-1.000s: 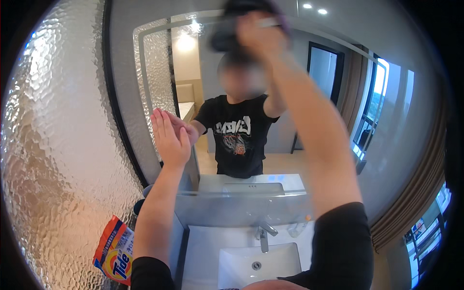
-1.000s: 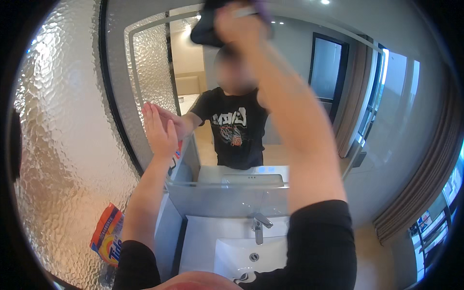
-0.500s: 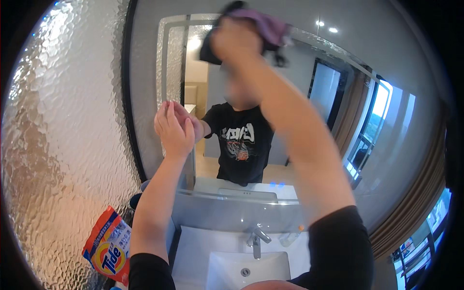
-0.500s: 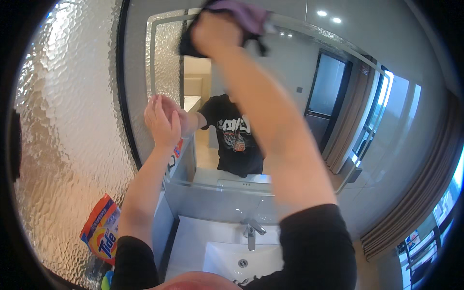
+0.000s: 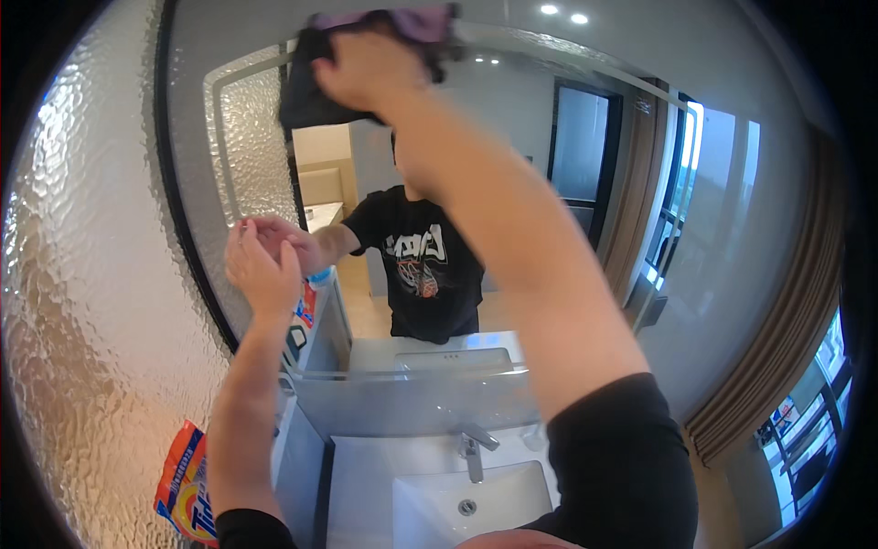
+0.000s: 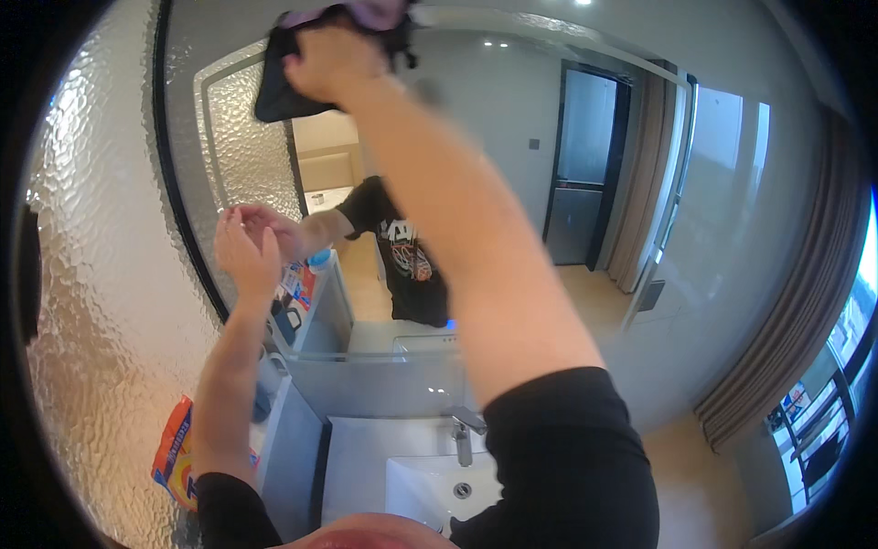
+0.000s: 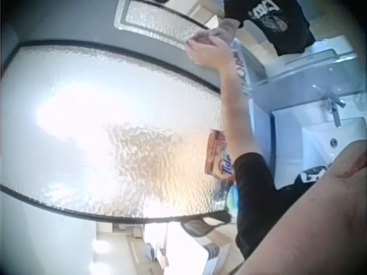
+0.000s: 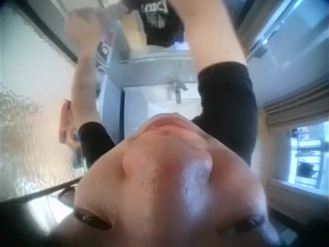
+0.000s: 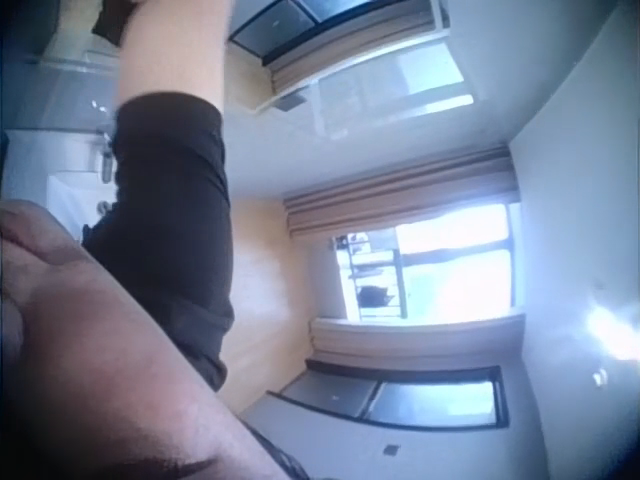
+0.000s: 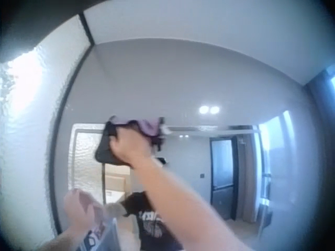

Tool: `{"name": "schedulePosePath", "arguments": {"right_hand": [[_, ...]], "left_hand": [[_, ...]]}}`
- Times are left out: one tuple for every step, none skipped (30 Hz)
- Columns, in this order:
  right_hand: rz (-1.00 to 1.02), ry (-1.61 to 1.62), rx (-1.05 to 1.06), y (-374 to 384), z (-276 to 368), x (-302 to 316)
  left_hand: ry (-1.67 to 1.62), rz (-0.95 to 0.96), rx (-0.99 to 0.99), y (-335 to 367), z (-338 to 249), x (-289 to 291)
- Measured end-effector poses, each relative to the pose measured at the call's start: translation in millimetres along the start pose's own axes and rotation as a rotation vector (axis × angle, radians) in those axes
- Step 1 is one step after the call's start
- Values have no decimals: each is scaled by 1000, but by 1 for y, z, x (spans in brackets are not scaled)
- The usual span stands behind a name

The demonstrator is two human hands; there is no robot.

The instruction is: The person wets a cloth in a sink and wipes down a bathroom mirror.

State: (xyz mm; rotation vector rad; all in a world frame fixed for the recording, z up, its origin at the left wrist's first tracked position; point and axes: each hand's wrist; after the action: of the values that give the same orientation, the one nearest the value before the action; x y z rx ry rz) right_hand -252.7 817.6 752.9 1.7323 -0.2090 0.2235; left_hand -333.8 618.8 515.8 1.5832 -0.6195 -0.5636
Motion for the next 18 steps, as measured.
{"name": "schedulePosePath", "arguments": {"right_hand": [[-32, -31, -15, -23, -23, 18], [18, -104, -84, -40, -51, 35], [-140, -15, -41, -51, -91, 46], [-276, -74, -60, -62, -128, 60], [-74, -134, -152, -70, -160, 88], [-207, -315, -114, -72, -238, 78], [-234, -378, -99, -80, -263, 86], [-303, -376, -153, -88, -300, 82], [-286, -505, -165, -98, -325, 79], [-217, -405, -235, -109, -336, 68], [-175, -448, -153, -113, -353, 60], [-185, -474, -126, -120, -344, 45], [-184, -470, -143, -120, -329, 35], [-180, -467, -163, -122, -312, 20], [-178, -437, -221, -108, -294, 20], [-239, -389, -269, -96, -284, 15], [-246, -396, -255, -83, -274, 13], [-272, -367, -323, -73, -262, 4]], "left_hand": [[27, 21, 7, -4, 2, 14], [106, -6, 17, -3, -1, 20], [190, -44, 18, 5, -5, 26], [201, -44, 15, 20, -11, 21], [170, -78, -68, 40, -15, 15], [113, -118, -161, 65, -27, -1], [102, -117, -204, 85, -32, -6], [72, -116, -251, 105, -40, -16], [59, -86, -263, 123, -43, -27], [37, -127, -371, 136, -38, -45], [-10, -137, -425, 152, -38, -50], [-59, -125, -404, 159, -36, -63], [-104, -115, -383, 163, -32, -74], [-115, -116, -377, 161, -16, -89], [-89, -174, -379, 165, -11, -93], [-62, -228, -379, 169, -1, -97], [-65, -243, -371, 172, 14, -97], [-58, -262, -397, 178, 34, -98]]}}
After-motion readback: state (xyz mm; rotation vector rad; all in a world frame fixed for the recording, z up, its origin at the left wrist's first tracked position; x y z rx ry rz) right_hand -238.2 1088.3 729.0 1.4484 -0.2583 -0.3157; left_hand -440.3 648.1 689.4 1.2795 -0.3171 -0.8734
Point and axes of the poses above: each hand's wrist, its own y-axis towards the middle knuckle, its own x-axis out of the back of the hand, z = x × y, and after that the axes turned 8 degrees about -y, right-handed
